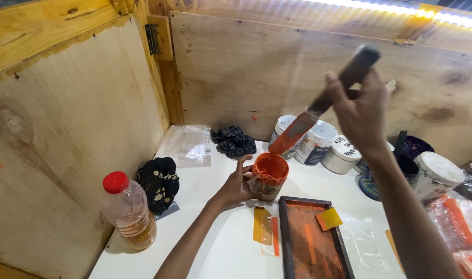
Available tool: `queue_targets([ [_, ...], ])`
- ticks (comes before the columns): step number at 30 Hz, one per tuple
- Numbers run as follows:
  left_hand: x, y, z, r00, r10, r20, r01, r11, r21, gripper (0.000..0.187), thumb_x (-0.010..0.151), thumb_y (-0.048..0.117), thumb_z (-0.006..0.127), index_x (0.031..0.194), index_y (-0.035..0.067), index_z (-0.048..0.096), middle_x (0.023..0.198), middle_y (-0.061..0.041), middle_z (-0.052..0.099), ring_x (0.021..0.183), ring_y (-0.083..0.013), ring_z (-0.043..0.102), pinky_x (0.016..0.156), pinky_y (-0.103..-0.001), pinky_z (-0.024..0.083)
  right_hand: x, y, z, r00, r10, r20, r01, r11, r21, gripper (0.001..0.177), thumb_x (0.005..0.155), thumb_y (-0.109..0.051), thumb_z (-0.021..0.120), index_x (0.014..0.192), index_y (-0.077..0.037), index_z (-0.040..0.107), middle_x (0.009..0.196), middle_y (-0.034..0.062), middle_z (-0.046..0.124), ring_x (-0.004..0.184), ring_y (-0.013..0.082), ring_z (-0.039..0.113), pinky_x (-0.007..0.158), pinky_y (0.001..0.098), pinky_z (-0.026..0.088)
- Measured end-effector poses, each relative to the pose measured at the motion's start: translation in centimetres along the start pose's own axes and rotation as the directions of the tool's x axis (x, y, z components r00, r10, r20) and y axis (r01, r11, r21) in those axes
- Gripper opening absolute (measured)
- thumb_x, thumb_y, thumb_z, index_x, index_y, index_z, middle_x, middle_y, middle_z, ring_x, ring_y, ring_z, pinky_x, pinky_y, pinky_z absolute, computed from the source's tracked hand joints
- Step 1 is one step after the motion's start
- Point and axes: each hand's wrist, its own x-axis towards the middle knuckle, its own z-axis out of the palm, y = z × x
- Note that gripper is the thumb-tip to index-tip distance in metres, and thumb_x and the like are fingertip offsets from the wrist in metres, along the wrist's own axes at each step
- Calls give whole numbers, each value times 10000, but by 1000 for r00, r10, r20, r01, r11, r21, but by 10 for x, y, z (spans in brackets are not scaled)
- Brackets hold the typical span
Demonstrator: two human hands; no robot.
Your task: The person uses a yellow sponge to spread orange paint evenly across a rectangular black tray. They then use a brush to scoop more orange paint from a container and add it to the tray, continuing to spread the paint with the sponge.
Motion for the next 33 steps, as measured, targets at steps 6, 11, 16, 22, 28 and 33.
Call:
queue_targets([
  [6, 4, -10, 0, 988, -153, -31, 154, 988, 31, 1189, 644, 416, 921, 1551, 223, 177, 1394, -163, 502, 1222, -322, 641, 974, -417, 592, -27, 6, -24, 955, 290, -66, -287, 956, 59, 184, 1189, -184, 597, 1118, -49, 494, 936, 113, 622, 745, 187, 652, 562, 236, 563],
  [11, 4, -5, 0, 981, -192, -32, 193, 981, 9, 1177, 674, 362, 917, 1554, 239, 144, 1448, -182, 522, 1278, -330, 617, 1017, -425, 574, -45, 19, -36, 892, 429, -141, -392, 891, 230, 263, 1148, -220, 583, 1328, -46, 507, 858, 36, 531, 561, 68, 474, 418, 186, 405],
  [16, 0, 10, -2, 962, -274, -20, 272, 960, -70, 1177, 699, 401, 877, 1573, 268, 100, 1553, -167, 470, 1380, -334, 556, 1100, -442, 511, -58, 40, -45, 759, 607, -236, -518, 783, 346, 242, 1172, -200, 582, 1006, -153, 412, 757, -24, 454, 537, 47, 425, 418, 195, 334],
  [22, 3, 4, -1, 960, -274, -51, 273, 962, -22, 1213, 661, 415, 902, 1568, 250, 115, 1514, -172, 504, 1321, -312, 593, 1055, -422, 552, -69, 63, -54, 625, 710, -324, -544, 694, 472, 354, 1141, -251, 619, 856, -175, 423, 699, -50, 397, 504, 53, 375, 422, 216, 282],
  [28, 6, -13, 1, 962, -261, -82, 258, 965, -47, 1259, 612, 413, 931, 1558, 238, 119, 1445, -168, 540, 1275, -283, 615, 1034, -392, 580, -77, 90, -62, 534, 766, -358, -504, 629, 592, 390, 1102, -233, 659, 802, -188, 413, 722, -62, 372, 524, 32, 367, 409, 196, 219],
  [33, 6, -12, 1, 965, -245, -89, 236, 967, -100, 1230, 635, 342, 935, 1556, 233, 127, 1410, -162, 565, 1244, -270, 643, 1029, -397, 589, -83, 92, -63, 449, 839, -308, -544, 530, 651, 377, 1104, -279, 660, 818, -194, 430, 707, -60, 442, 492, 16, 379, 404, 187, 227],
])
